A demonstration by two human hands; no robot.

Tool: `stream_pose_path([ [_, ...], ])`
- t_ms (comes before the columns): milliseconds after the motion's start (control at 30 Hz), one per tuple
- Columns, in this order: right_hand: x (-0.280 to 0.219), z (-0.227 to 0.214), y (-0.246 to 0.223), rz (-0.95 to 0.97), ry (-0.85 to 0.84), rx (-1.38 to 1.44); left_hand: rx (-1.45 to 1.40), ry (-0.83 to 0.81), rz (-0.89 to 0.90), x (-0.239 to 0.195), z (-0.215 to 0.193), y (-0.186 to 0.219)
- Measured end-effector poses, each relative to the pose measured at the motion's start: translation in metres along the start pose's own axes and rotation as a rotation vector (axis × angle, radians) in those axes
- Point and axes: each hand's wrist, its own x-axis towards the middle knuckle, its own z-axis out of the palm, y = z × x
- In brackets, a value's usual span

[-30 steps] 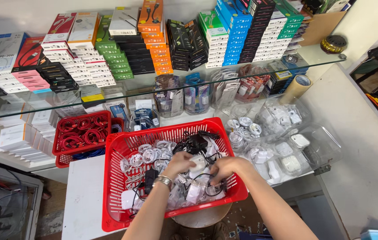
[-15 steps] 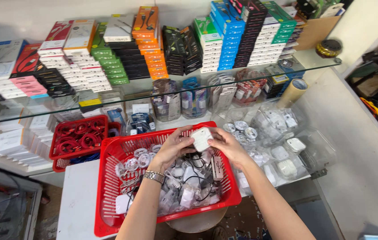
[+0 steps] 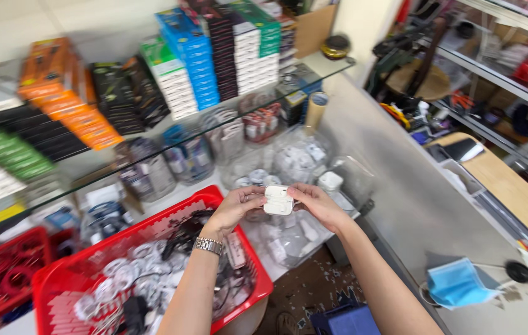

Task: The person sorts small electronic accessories from a red basket into a clear plastic container on the counter. They pick up items one by one, briefly inspect them, and place them into the container. The task continues throughout the clip with repetitive pick-and-place motions.

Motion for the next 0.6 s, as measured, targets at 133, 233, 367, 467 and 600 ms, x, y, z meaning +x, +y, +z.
stream_pose_path([
  [133,-0.013,-0.064,0.005,0.0,0.09,-0.015,0.007,-0.125,-0.032,0.054,0.038,-0.003],
  [233,-0.025,-0.099,0.004,-0.025,0.079,0.099,-0.019,-0.185,-0.067,0.083,0.06,-0.009],
  [367,-0.033,-0.131,0.002,0.029,0.147,0.074,0.031,-0.241,-0.065,0.12,0.079,-0.02],
  [467,-0.027,-0.153,0.008,0.04,0.198,-0.219,0.174,-0.239,-0.069,0.151,0.083,-0.035],
  [600,-0.004,-0.183,0.033,-0.055,0.267,-0.474,0.533,-0.107,0.097,0.197,0.102,-0.063],
])
